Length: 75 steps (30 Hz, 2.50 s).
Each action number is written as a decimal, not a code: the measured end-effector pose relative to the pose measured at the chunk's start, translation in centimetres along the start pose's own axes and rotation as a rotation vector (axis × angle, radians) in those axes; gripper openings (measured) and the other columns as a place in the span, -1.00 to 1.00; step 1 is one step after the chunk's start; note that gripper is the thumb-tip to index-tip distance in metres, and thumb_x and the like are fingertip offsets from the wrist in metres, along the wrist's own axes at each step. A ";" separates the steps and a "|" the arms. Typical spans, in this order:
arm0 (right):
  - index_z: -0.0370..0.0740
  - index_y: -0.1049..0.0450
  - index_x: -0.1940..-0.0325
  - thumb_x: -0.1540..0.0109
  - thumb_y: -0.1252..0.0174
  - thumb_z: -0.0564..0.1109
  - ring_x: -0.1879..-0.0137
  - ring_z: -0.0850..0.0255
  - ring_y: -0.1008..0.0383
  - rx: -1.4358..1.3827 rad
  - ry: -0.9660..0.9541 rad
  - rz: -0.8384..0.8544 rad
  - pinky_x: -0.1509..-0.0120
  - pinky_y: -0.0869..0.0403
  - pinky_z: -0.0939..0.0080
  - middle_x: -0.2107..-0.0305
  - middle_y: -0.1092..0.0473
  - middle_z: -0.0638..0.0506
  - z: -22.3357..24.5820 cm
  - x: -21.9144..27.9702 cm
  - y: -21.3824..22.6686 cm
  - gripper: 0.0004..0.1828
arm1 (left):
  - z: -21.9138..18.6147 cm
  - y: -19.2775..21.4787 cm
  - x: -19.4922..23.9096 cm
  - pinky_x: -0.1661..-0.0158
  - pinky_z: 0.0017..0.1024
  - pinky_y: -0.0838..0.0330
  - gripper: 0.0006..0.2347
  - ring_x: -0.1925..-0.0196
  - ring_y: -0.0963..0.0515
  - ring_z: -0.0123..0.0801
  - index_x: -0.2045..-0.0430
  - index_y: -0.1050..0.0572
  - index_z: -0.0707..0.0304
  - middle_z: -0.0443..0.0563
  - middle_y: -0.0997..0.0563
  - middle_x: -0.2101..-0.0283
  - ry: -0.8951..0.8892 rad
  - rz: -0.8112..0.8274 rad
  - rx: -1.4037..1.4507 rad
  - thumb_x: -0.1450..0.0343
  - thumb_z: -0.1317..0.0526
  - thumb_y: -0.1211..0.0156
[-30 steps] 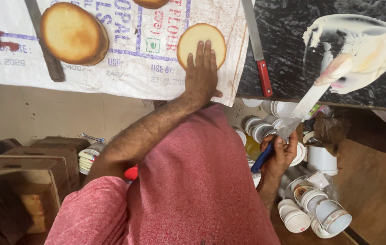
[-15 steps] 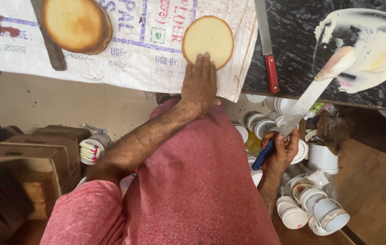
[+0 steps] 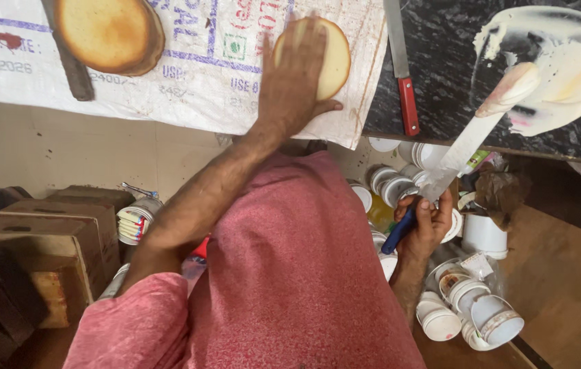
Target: The person trims the tops and sides of cake rounds using a long knife, clears the scraps onto a tray, and applies frosting to several square cake boards using a palette knife.
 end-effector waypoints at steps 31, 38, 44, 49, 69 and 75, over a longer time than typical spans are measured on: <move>-0.32 -0.23 -0.49 -0.44 -0.13 -0.14 0.43 0.22 -0.43 0.124 -0.057 -0.090 0.35 -0.43 0.25 0.39 -0.47 -0.15 -0.5 1.1 -5.5 -0.45 | 2.1 -0.1 0.8 -0.42 0.27 0.13 -0.09 -0.56 0.10 0.15 -0.37 -0.22 0.40 0.21 -0.09 -0.51 -0.124 -0.054 0.051 -0.22 -0.26 -0.39; -0.35 -0.23 -0.50 -0.44 -0.06 -0.27 0.33 0.24 -0.45 0.350 -0.089 -0.022 0.24 -0.46 0.25 0.25 -0.52 -0.19 -0.3 2.7 -10.3 -0.48 | 3.3 0.8 2.0 -0.47 0.40 0.18 -0.14 -0.59 0.11 0.16 -0.20 -0.44 0.46 0.19 -0.18 -0.48 -0.253 -0.003 0.006 -0.15 -0.25 -0.52; -0.33 -0.23 -0.50 -0.42 -0.07 -0.26 0.29 0.28 -0.42 0.358 -0.141 -0.056 0.19 -0.43 0.30 0.20 -0.52 -0.13 -0.3 5.0 -13.3 -0.46 | 2.4 1.6 2.8 -0.42 0.36 0.20 -0.15 -0.55 0.11 0.27 -0.16 -0.46 0.44 0.25 -0.22 -0.46 -0.150 0.156 0.031 -0.12 -0.26 -0.53; -0.34 -0.26 -0.46 -0.42 -0.08 -0.26 0.28 0.28 -0.42 0.325 -0.108 -0.032 0.18 -0.45 0.29 0.18 -0.52 -0.13 0.0 4.9 -13.5 -0.50 | 2.5 1.8 3.0 -0.40 0.39 0.22 -0.07 -0.53 0.12 0.30 -0.23 -0.42 0.37 0.19 -0.20 -0.43 -0.132 0.152 -0.045 -0.03 -0.26 -0.53; -0.31 -0.17 -0.55 -0.40 0.00 -0.38 0.25 0.34 -0.43 0.339 -0.084 0.105 0.22 -0.44 0.33 0.10 -0.50 -0.10 -0.1 4.5 -9.7 -0.40 | 4.5 0.7 4.9 -0.32 0.31 -0.11 -0.11 -0.47 0.00 0.41 -0.30 -0.32 0.13 0.41 -0.08 -0.42 -0.044 -0.090 0.118 -0.08 -0.14 -0.63; -0.25 -0.25 -0.55 -0.53 -0.07 -0.27 -0.03 0.05 -0.41 0.784 0.203 0.173 -0.04 -0.42 0.04 -0.11 -0.42 -0.23 -0.5 3.1 -10.4 -0.53 | 6.7 -2.3 4.5 -0.47 -0.09 -0.23 0.07 -0.51 -0.13 0.21 -0.47 0.04 0.30 0.44 -0.01 -0.47 -0.095 -0.311 0.707 -0.13 0.19 -0.73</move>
Point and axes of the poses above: each hand's wrist, its own x-axis away from the middle knuckle, its own y-axis out of the back of the hand, z = x × y, the point moved 1 cm from there along -x, towards the middle knuckle
